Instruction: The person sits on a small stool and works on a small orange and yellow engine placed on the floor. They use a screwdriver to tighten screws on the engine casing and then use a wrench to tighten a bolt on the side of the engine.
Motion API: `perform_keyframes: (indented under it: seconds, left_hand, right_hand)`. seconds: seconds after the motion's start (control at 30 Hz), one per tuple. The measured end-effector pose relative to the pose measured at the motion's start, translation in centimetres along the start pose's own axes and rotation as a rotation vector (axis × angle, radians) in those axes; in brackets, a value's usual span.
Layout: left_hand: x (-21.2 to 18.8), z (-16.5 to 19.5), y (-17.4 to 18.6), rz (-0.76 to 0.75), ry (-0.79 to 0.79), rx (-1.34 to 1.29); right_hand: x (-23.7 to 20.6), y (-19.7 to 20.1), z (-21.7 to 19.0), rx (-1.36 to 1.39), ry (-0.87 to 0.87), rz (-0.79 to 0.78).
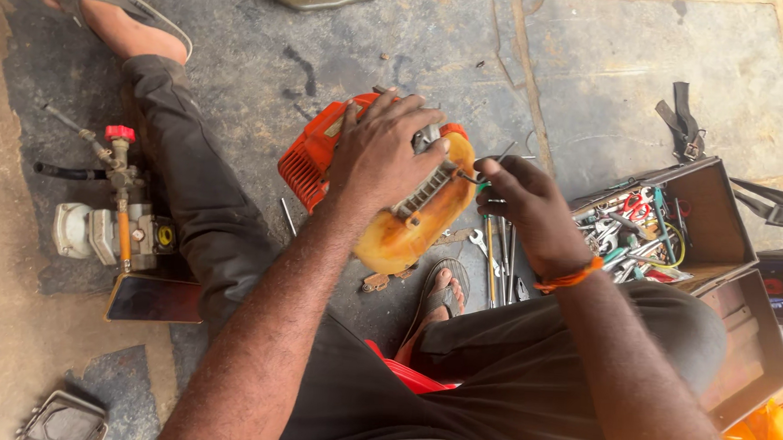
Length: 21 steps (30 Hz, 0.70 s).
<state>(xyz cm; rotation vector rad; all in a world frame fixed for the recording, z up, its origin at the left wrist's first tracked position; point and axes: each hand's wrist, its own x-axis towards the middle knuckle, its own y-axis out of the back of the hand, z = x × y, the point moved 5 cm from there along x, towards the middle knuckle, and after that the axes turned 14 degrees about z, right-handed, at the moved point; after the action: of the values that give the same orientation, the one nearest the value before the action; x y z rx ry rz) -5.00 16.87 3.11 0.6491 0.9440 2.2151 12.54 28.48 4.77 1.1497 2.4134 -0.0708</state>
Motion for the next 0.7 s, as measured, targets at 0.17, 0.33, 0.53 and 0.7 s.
perform_keyframes:
  seconds: [0.17,0.33,0.53,0.7]
  left_hand:
    - [-0.3,0.9,0.4,0.029,-0.028,-0.004]
    - [-0.8,1.7,1.3,0.084,-0.057,-0.008]
    - [-2.1,3.9,2.7,0.428,-0.144,-0.018]
    - [-4.0,5.5,2.3,0.464,-0.093,0.180]
  right_hand:
    - [-2.1,-1.4,-2.3,-0.586,0.760,0.118]
    - [-6.9,-2.6,-2.5,-1.122,1.374,0.202]
    - [-6.4,-0.3,-1.4,-0.589,0.902,0.128]
    - [-4.6,1.3,0.1,-0.433,0.534,0.225]
